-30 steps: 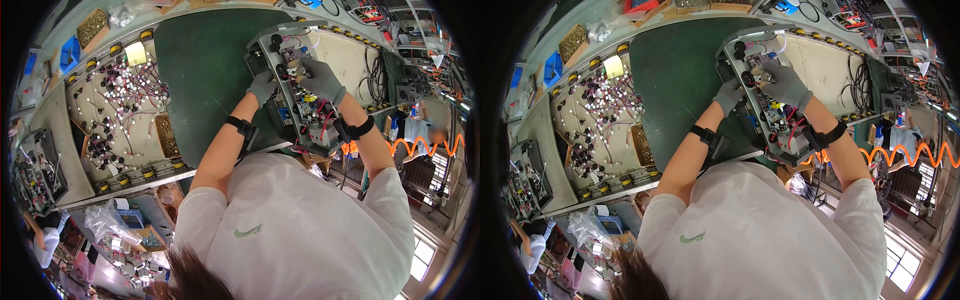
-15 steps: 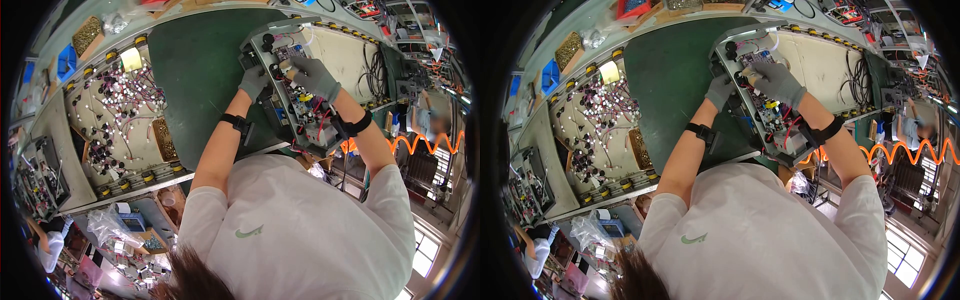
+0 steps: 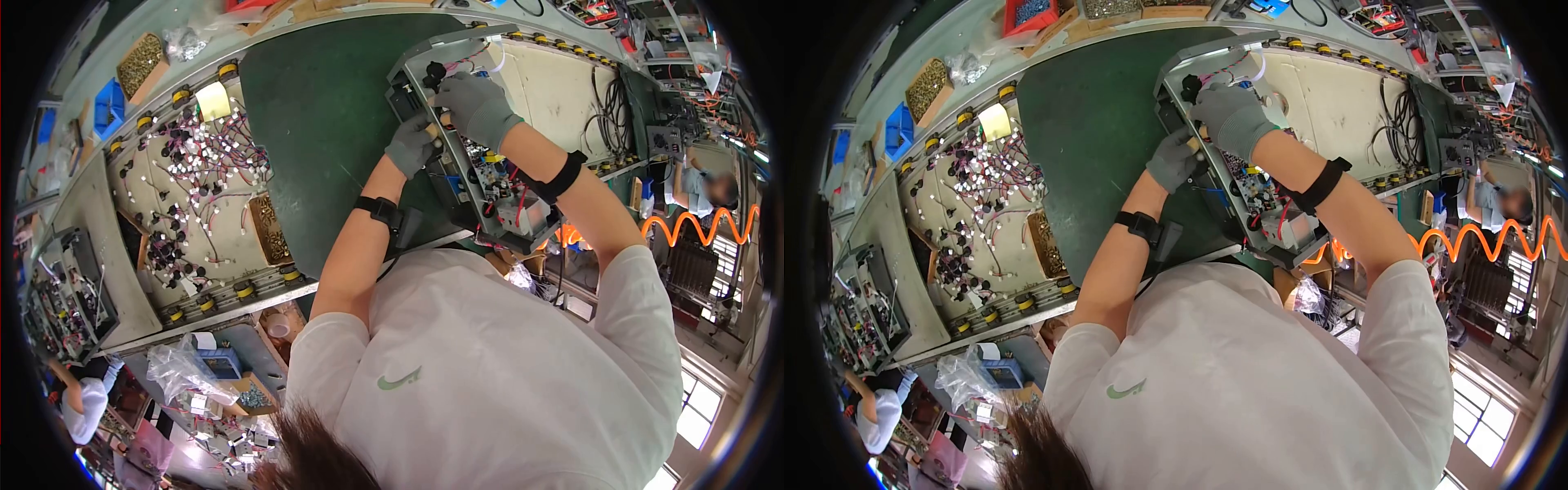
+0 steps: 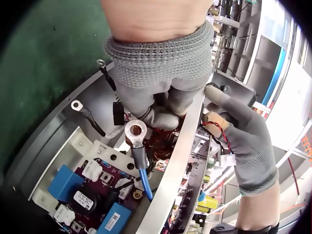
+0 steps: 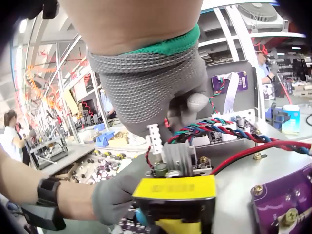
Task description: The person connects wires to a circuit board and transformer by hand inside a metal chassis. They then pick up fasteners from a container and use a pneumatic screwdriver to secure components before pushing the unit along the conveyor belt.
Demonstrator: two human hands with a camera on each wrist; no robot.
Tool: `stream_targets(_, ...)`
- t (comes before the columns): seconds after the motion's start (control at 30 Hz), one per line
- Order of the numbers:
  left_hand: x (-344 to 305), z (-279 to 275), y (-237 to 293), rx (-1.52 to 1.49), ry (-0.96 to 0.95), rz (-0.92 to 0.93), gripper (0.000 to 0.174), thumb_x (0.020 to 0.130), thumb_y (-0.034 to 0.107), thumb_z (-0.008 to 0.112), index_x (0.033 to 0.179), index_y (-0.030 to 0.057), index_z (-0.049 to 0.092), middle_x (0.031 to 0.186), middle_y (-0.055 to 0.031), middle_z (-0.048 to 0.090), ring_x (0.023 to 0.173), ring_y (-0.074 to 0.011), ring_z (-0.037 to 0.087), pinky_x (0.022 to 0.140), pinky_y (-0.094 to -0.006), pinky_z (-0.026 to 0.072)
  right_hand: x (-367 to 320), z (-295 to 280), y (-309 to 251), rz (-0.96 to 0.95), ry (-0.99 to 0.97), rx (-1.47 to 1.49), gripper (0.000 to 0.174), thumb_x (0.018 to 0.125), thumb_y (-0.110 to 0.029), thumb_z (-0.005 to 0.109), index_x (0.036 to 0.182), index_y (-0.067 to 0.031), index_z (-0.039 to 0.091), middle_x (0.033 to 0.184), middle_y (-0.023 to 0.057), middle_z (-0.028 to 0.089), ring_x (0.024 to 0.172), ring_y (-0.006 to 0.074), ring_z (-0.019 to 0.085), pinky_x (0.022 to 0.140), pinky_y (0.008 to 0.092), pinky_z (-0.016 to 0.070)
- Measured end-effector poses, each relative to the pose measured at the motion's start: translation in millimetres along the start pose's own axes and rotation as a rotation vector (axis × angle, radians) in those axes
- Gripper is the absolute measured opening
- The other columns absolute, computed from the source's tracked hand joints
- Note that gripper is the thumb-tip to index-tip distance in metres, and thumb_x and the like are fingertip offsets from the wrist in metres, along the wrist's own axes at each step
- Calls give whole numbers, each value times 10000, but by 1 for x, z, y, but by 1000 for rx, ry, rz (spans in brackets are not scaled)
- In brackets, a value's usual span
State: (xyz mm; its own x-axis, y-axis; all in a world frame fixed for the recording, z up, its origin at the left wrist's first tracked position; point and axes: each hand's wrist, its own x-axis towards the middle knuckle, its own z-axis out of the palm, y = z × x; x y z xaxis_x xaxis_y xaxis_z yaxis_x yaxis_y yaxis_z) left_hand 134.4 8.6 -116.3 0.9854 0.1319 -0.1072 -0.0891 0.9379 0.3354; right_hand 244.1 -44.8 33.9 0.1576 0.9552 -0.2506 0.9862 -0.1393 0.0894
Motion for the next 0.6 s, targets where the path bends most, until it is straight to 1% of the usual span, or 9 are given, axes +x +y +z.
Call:
stream_targets(0.17, 1, 5, 12, 195, 11, -92, 362, 819, -15, 505, 1178, -52, 479, 1025, -71, 549, 785, -120, 500, 621, -230, 395, 0, -9, -15, 196, -126, 45, 317, 662, -86, 688, 968, -128, 614, 937, 46, 586, 959, 274, 577, 760, 395, 488)
stream_targets(0.27, 7, 6, 13, 335, 189, -74, 304, 826, -24, 510, 1128, -26, 548, 977, -51, 614, 670, -92, 473, 607, -230, 405, -3, -9, -18, 143, -81, 24, 321, 664, -67, 675, 970, -126, 595, 958, 54, 575, 926, 290, 586, 751, 396, 488)
stream_targets(0.3, 6, 11, 20, 573, 337, -98, 288, 821, -39, 492, 1096, -9, 574, 968, -52, 621, 685, -95, 494, 628, -228, 417, -7, -11, -20, 145, -81, 25, 321, 664, -67, 675, 970, -126, 595, 958, 54, 575, 926, 290, 586, 751, 396, 488)
stream_targets(0.33, 6, 13, 27, 811, 486, -120, 285, 817, -55, 474, 1064, 7, 600, 958, -52, 629, 701, -98, 516, 648, -226, 429, -11, -17, -20, 136, 26, 24, 316, 676, -45, 654, 975, -131, 594, 968, 66, 568, 911, 298, 586, 739, 395, 489)
stream_targets(0.37, 4, 2, 27, 812, 488, -118, 285, 817, -55, 474, 1064, 7, 600, 958, -52, 629, 701, -98, 516, 648, -226, 429, -15, -23, -18, 124, 135, 23, 315, 688, -23, 633, 980, -135, 593, 978, 79, 560, 895, 306, 586, 728, 394, 490)
stream_targets(0.43, -2, -27, 28, 743, 642, 152, 299, 791, -70, 462, 1017, 34, 628, 904, -51, 637, 739, -119, 554, 688, -244, 452, -22, -44, -7, 145, 248, 52, 320, 698, -2, 610, 987, -141, 594, 967, 85, 556, 885, 311, 583, 717, 395, 488)
stream_targets(0.47, -2, -33, 27, 746, 644, 158, 299, 791, -70, 462, 1017, 34, 628, 904, -51, 637, 739, -119, 554, 688, -244, 452, -26, -55, 0, 173, 356, 78, 329, 708, 19, 587, 993, -146, 595, 956, 92, 551, 875, 316, 580, 707, 397, 487)
stream_targets(0.57, -10, -21, 26, 864, 718, 353, 283, 776, -61, 473, 1000, 37, 616, 899, -55, 627, 764, -146, 569, 727, -268, 459, -44, -75, 16, 221, 365, 15, 291, 729, -25, 614, 978, -174, 609, 966, 56, 553, 898, 271, 587, 728, 388, 496)
stream_targets(0.6, -14, -1, 23, 916, 670, 514, 274, 766, -56, 483, 991, 39, 607, 891, -62, 616, 775, -154, 573, 735, -270, 457, -49, -73, 21, 227, 370, 10, 291, 729, -25, 614, 978, -174, 609, 966, 56, 553, 898, 271, 587, 728, 388, 496)
